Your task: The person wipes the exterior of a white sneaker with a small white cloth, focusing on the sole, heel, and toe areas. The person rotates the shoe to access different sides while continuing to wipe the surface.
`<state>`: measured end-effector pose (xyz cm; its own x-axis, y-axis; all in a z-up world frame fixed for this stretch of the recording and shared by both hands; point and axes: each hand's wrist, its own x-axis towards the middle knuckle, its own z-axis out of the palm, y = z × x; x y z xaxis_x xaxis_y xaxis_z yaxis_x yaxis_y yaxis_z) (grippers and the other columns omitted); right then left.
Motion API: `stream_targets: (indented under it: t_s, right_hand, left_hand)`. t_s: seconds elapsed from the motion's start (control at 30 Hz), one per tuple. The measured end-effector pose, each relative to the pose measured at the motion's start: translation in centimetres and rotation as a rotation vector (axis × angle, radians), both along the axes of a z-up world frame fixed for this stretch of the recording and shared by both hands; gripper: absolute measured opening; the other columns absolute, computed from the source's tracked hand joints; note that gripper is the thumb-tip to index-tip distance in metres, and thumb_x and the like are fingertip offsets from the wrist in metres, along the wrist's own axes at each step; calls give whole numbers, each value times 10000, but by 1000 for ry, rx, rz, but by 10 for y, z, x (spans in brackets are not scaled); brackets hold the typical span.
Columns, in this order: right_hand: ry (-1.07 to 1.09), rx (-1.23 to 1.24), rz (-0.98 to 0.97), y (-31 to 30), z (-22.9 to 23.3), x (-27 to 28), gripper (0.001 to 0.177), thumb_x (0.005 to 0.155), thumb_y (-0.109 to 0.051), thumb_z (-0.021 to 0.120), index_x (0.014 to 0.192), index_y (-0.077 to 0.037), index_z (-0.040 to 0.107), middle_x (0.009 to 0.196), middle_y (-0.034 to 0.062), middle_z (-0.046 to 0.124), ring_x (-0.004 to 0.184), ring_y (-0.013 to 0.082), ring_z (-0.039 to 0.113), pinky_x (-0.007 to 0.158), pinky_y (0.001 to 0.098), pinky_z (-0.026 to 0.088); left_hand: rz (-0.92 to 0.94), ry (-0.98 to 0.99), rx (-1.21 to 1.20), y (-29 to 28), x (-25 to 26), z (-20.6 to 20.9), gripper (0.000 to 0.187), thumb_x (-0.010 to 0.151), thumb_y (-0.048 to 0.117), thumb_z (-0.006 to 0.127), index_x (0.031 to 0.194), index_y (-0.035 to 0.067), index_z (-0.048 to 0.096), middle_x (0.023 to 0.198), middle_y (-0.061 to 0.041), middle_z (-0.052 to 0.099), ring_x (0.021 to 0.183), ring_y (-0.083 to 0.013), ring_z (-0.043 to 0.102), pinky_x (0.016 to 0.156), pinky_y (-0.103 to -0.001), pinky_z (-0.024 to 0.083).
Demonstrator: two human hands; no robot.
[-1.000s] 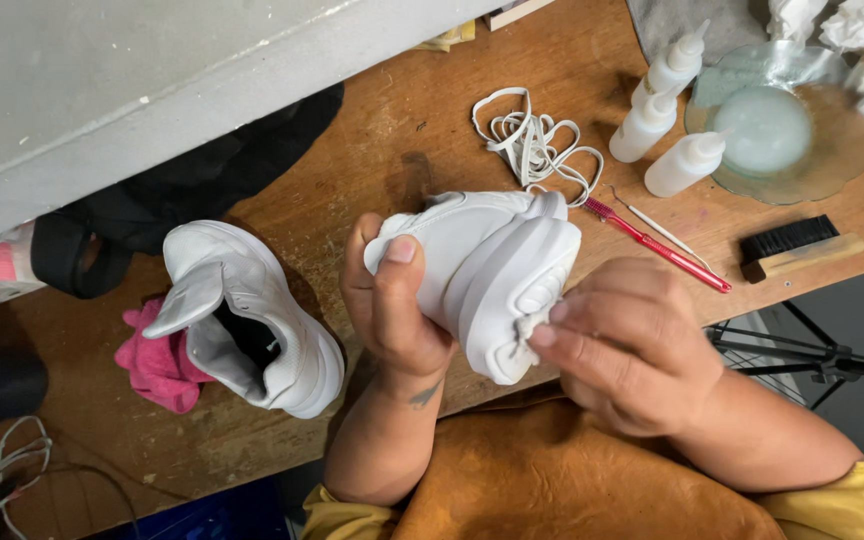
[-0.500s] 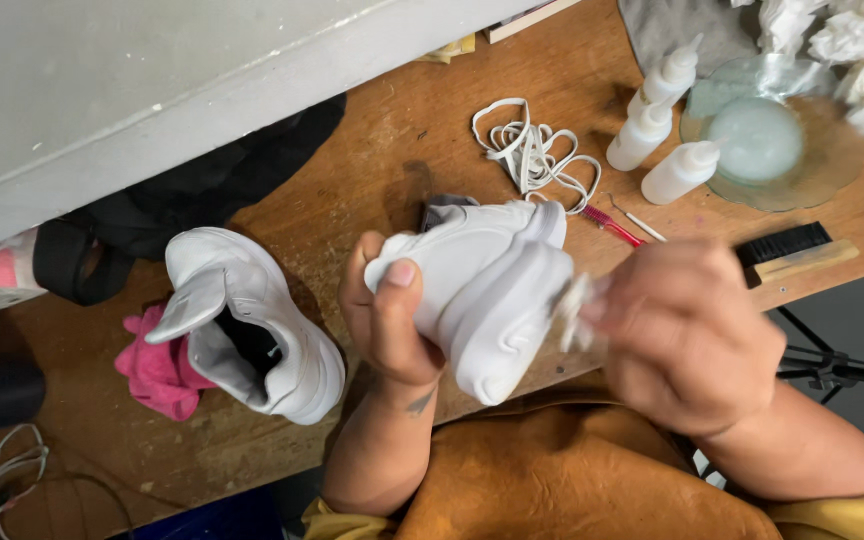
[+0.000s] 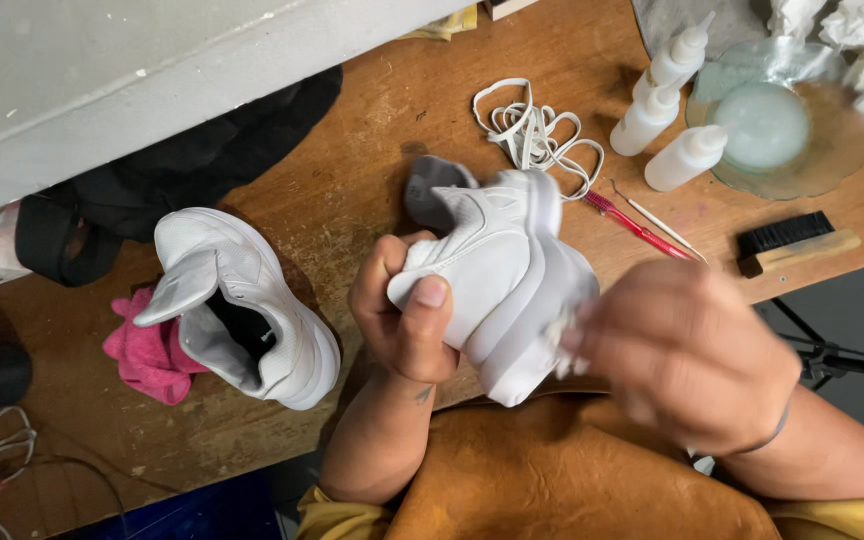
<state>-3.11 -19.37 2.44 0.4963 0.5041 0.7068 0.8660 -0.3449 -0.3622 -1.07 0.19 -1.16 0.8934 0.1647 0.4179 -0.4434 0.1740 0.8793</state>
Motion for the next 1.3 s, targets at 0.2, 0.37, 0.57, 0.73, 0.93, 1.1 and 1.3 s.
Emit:
stream_targets:
  t_s: [0.2, 0.37, 0.57, 0.73, 0.93, 1.1, 1.3]
  right_hand:
    - [-71, -98, 108, 3, 3, -3, 238, 911, -82, 482, 933, 4, 704, 981, 119, 646, 798, 268, 603, 709, 336, 542]
    - [67, -50, -6, -3, -14, 5, 243, 914, -82, 442, 864, 4, 665, 898, 134, 657, 766, 317, 622, 723, 407, 539]
    - [141, -40, 147, -3, -22, 8, 244, 916, -118, 463, 886, -17, 683, 908, 101, 656, 755, 279, 616, 695, 359, 546]
    - [208, -21, 61, -1, -20, 8, 257, 896, 104, 430, 841, 17, 665, 850, 124, 662, 712, 302, 597, 660, 369, 519]
    - [394, -111, 388, -21, -17, 12, 477, 967, -306, 318, 978, -4, 688, 996, 123, 681, 891, 278, 668, 828, 405, 551]
    - [163, -221, 399, -10, -8, 3, 316, 955, -84, 376, 964, 43, 666, 954, 134, 643, 789, 318, 620, 711, 373, 549]
    - [348, -275, 311, -34, -3, 7, 316, 923, -132, 399, 1037, 27, 648, 1040, 133, 657, 858, 308, 625, 734, 366, 538]
  left_hand:
    - [179, -170, 359, 8, -1, -12, 360, 844, 346, 485, 695, 51, 341, 633, -110, 476, 494, -216, 404, 473, -343, 328]
    - [80, -275, 387, 16, 4, -14, 344, 856, 289, 485, 681, 76, 279, 605, -91, 370, 496, -216, 297, 480, -355, 247]
    - [-132, -372, 293, 14, 10, -12, 334, 891, 231, 474, 683, 70, 268, 553, -71, 216, 469, -223, 222, 478, -382, 213]
    - [-158, -438, 318, 10, 11, -14, 328, 872, 194, 471, 675, 52, 250, 539, -100, 234, 452, -258, 231, 468, -402, 221]
    - [-268, -431, 325, 6, 7, -15, 309, 887, 158, 476, 670, 40, 290, 554, -96, 253, 470, -263, 232, 485, -409, 208]
    - [-291, -452, 363, 0, 9, -13, 296, 887, 137, 482, 671, 31, 312, 568, -95, 251, 479, -264, 228, 497, -415, 233]
    - [-307, -425, 381, -4, 7, -15, 270, 877, 135, 495, 694, 34, 325, 580, -94, 256, 490, -274, 234, 509, -418, 233]
